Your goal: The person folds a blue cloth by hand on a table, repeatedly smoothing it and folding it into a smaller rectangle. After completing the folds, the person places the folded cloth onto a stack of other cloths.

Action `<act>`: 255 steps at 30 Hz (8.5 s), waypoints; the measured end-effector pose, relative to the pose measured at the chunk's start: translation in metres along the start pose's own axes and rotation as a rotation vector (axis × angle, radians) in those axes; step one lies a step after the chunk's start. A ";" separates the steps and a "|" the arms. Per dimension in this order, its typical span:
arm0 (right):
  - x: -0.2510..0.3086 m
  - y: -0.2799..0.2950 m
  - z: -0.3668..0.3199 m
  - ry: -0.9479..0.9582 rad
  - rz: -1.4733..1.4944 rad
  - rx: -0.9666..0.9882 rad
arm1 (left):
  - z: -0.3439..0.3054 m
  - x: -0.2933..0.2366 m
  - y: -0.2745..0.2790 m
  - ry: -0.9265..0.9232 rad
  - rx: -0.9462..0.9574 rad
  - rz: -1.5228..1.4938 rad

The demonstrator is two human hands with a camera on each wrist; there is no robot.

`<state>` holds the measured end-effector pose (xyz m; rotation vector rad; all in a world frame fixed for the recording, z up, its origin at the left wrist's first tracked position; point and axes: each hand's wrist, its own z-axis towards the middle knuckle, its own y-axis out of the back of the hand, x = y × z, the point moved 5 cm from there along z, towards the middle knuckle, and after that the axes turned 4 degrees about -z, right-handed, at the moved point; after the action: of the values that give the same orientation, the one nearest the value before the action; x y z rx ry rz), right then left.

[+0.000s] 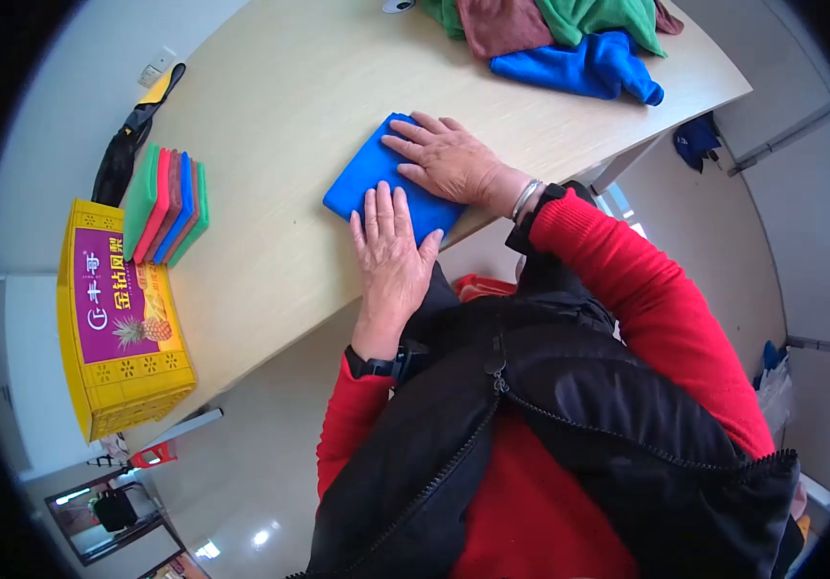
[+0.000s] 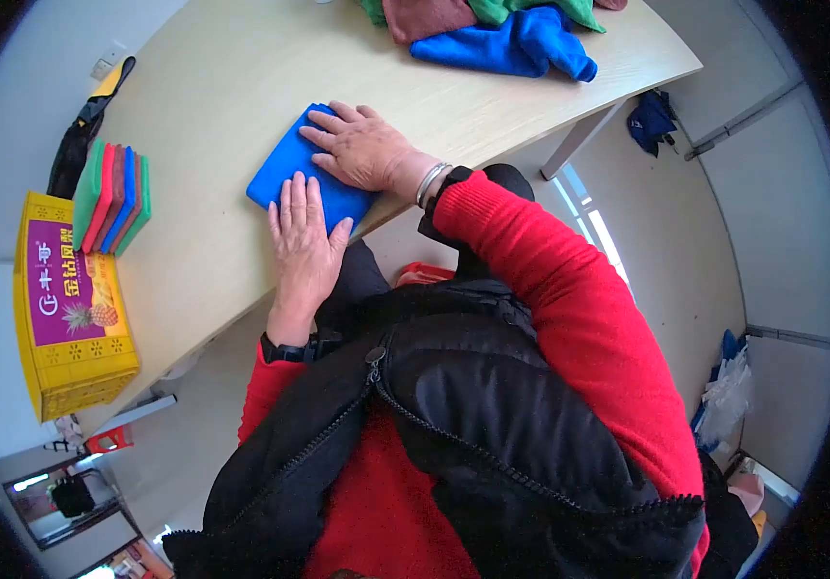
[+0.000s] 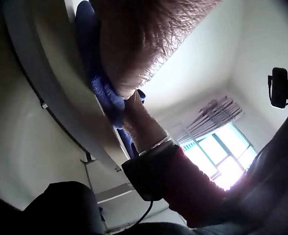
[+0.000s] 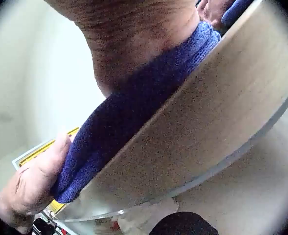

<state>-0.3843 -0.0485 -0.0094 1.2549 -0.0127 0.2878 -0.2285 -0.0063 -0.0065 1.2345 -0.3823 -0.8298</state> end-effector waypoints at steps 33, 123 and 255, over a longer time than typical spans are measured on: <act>0.050 0.002 0.000 -0.060 0.023 -0.116 | 0.025 0.054 0.029 0.072 -0.173 -0.026; 0.101 0.001 -0.011 0.616 0.042 0.107 | 0.122 0.164 -0.018 0.080 0.085 -0.519; 0.056 -0.013 0.008 0.011 -0.040 -0.090 | 0.053 0.083 -0.008 0.173 -0.069 -0.146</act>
<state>-0.3265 -0.0477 -0.0098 1.1631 0.0088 0.2572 -0.2123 -0.1039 -0.0111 1.2697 -0.1236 -0.8460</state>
